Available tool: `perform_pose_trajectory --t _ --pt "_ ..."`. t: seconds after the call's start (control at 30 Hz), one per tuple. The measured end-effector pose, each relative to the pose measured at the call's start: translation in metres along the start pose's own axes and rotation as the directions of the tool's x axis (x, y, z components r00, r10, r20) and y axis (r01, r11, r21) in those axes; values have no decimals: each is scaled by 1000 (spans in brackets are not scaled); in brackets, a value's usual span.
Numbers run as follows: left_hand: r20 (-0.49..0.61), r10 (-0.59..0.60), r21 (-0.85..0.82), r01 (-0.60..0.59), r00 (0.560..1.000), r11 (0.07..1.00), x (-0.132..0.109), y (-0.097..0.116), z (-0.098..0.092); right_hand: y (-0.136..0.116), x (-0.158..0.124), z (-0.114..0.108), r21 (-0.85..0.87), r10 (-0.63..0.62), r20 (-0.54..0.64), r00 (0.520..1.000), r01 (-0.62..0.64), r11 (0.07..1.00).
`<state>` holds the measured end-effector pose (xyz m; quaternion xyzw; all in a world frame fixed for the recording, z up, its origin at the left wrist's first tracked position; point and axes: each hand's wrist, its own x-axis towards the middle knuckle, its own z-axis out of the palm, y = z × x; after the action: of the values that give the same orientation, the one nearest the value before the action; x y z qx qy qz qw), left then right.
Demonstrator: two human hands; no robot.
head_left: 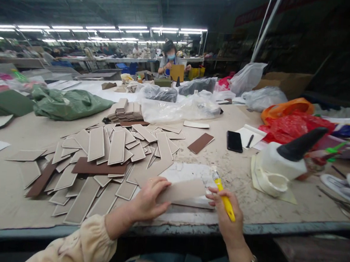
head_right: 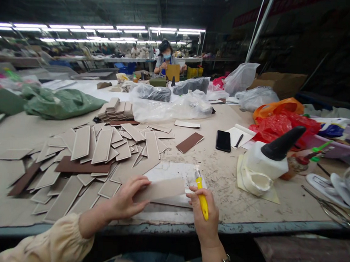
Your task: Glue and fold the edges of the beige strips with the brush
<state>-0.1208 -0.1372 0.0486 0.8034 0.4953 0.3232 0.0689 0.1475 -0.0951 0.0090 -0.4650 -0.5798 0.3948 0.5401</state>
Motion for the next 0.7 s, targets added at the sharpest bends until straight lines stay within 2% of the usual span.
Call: perform_pose_trajectory --t 0.07,0.13,0.2,0.33,0.4,0.5,0.6,0.7 --pt "59 63 -58 -60 996 997 -1 8 9 2 -2 2 -29 31 -7 999 -32 999" --pt "79 100 -96 -93 992 991 0 7 16 3 -2 0 -108 59 -36 998 -62 992" --pt "51 102 -100 -97 993 990 -2 -2 17 2 -1 -4 -139 73 -107 992 -88 986" --pt "-35 2 -27 -3 999 1000 -14 -30 12 0 6 -11 -99 101 -241 965 -128 987" --pt "16 1 -8 -1 1000 1000 -22 -40 9 1 7 -12 -87 128 -244 961 -154 984" --pt "132 76 -39 -71 988 997 -29 -45 9 5 6 -9 -102 168 -206 964 -192 976" --pt "168 157 -78 -146 973 986 -29 -44 11 8 4 -5 -144 180 -176 968 -206 968" --pt "183 182 -81 -170 966 982 -27 -44 13 11 3 -4 -182 172 -159 972 -200 963"
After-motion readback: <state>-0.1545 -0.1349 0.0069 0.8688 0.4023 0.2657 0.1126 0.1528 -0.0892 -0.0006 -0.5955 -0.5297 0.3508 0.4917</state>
